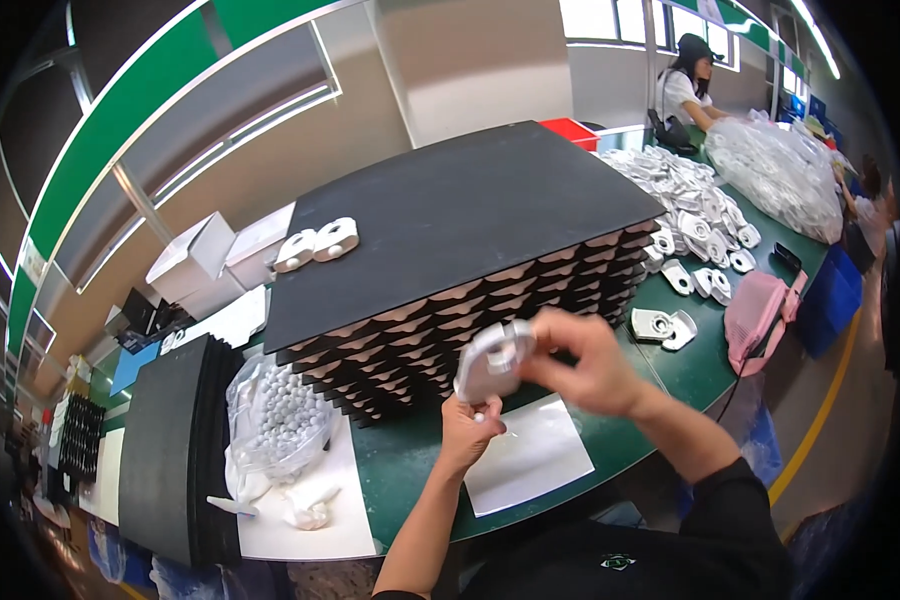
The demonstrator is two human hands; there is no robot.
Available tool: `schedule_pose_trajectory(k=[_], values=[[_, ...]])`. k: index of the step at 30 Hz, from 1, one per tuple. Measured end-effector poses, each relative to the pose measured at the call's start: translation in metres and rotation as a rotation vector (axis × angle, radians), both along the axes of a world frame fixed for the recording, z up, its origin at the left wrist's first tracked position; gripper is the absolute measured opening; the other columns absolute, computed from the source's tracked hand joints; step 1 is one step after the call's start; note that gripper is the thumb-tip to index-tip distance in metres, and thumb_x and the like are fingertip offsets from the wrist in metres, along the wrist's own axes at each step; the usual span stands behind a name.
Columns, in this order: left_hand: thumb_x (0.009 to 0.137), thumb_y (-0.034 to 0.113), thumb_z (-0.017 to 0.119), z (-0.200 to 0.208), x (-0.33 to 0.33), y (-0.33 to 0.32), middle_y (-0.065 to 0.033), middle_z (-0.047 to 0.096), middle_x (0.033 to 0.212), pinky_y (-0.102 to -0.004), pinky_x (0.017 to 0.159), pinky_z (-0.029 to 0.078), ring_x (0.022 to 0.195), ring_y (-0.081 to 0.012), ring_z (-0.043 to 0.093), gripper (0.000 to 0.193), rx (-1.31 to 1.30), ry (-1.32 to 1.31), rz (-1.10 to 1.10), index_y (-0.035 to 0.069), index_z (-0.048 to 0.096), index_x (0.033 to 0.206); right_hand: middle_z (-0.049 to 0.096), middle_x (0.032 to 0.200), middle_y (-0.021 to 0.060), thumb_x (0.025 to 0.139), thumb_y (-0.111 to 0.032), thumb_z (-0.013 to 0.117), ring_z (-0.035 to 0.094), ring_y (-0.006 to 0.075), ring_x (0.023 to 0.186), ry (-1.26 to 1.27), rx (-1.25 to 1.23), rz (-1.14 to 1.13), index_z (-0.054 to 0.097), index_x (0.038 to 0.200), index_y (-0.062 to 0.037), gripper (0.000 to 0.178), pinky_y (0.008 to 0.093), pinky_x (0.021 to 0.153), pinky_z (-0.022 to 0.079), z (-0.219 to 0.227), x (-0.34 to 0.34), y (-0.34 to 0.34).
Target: The recorder is assembling small white plastic lighting components at a factory workbench.
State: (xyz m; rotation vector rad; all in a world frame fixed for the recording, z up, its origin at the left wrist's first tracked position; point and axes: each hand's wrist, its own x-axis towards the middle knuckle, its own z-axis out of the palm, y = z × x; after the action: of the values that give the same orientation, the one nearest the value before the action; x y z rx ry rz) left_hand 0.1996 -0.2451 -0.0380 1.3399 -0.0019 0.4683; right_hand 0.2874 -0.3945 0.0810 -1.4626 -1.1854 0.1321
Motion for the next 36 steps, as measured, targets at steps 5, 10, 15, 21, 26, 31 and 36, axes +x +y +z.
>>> schedule_pose_trajectory(k=[5, 10, 15, 21, 26, 31, 36], values=[[0.084, 0.015, 0.053, -0.002, 0.000, 0.009, 0.0056, 0.043, 0.061, -0.0159, 0.044, 0.027, 0.050, -0.0019, 0.034, 0.022, -0.197, 0.129, -0.098, 0.004, 0.057, 0.103, 0.061, 0.075, 0.0125, 0.082, -0.011, 0.056, 0.059, 0.0179, 0.068, -0.181, 0.051, -0.142, 0.045, 0.108, 0.0017, 0.031, 0.0282, 0.064, 0.046, 0.071, 0.055, 0.085], [0.085, 0.034, 0.052, -0.005, 0.003, 0.007, 0.0059, 0.040, 0.058, -0.0170, 0.043, 0.024, 0.047, -0.0031, 0.031, 0.036, -0.128, 0.198, -0.109, 0.004, 0.056, 0.103, 0.060, 0.080, 0.0148, 0.078, -0.013, 0.063, 0.058, 0.0195, 0.065, 0.110, -0.338, -0.143, 0.056, 0.092, 0.0059, 0.025, 0.0299, 0.060, 0.046, 0.082, 0.116, 0.171], [0.088, 0.022, 0.051, -0.005, 0.004, 0.006, 0.0058, 0.040, 0.058, -0.0170, 0.043, 0.027, 0.048, -0.0030, 0.033, 0.023, -0.154, 0.251, -0.123, 0.006, 0.058, 0.103, 0.062, 0.080, 0.0161, 0.075, -0.020, 0.067, 0.061, 0.0191, 0.069, 0.056, -0.547, -0.279, 0.063, 0.078, 0.0022, 0.023, 0.0289, 0.062, 0.049, 0.083, 0.129, 0.208], [0.089, 0.029, 0.051, -0.004, 0.003, 0.004, 0.0051, 0.041, 0.061, -0.0172, 0.043, 0.024, 0.048, -0.0033, 0.031, 0.028, -0.126, 0.245, -0.147, 0.006, 0.057, 0.103, 0.063, 0.098, 0.0152, 0.075, -0.035, 0.065, 0.057, 0.0305, 0.094, -0.499, -0.187, 0.065, 0.066, 0.098, -0.0086, 0.035, 0.0350, 0.085, 0.043, 0.078, 0.108, 0.213], [0.090, 0.025, 0.049, -0.004, 0.003, 0.002, 0.0051, 0.040, 0.059, -0.0171, 0.044, 0.024, 0.048, -0.0032, 0.030, 0.024, -0.127, 0.280, -0.148, 0.006, 0.057, 0.103, 0.060, 0.107, 0.0137, 0.079, -0.031, 0.063, 0.054, 0.0308, 0.100, -0.530, -0.332, 0.118, 0.064, 0.103, -0.0102, 0.032, 0.0345, 0.088, 0.041, 0.067, 0.095, 0.218], [0.090, 0.029, 0.050, -0.005, 0.002, 0.002, 0.0054, 0.039, 0.059, -0.0175, 0.044, 0.024, 0.048, -0.0035, 0.030, 0.027, -0.159, 0.286, -0.130, 0.006, 0.057, 0.102, 0.059, 0.110, 0.0133, 0.080, -0.030, 0.062, 0.054, 0.0305, 0.103, -0.519, -0.363, 0.124, 0.064, 0.103, -0.0097, 0.031, 0.0344, 0.090, 0.040, 0.069, 0.105, 0.225], [0.088, 0.029, 0.052, -0.006, 0.004, 0.002, 0.0058, 0.039, 0.059, -0.0173, 0.044, 0.024, 0.048, -0.0033, 0.031, 0.027, -0.191, 0.312, -0.136, 0.006, 0.058, 0.102, 0.061, 0.105, 0.0146, 0.079, -0.032, 0.062, 0.055, 0.0301, 0.100, -0.517, -0.325, 0.133, 0.064, 0.103, -0.0095, 0.033, 0.0335, 0.088, 0.041, 0.073, 0.112, 0.223]])
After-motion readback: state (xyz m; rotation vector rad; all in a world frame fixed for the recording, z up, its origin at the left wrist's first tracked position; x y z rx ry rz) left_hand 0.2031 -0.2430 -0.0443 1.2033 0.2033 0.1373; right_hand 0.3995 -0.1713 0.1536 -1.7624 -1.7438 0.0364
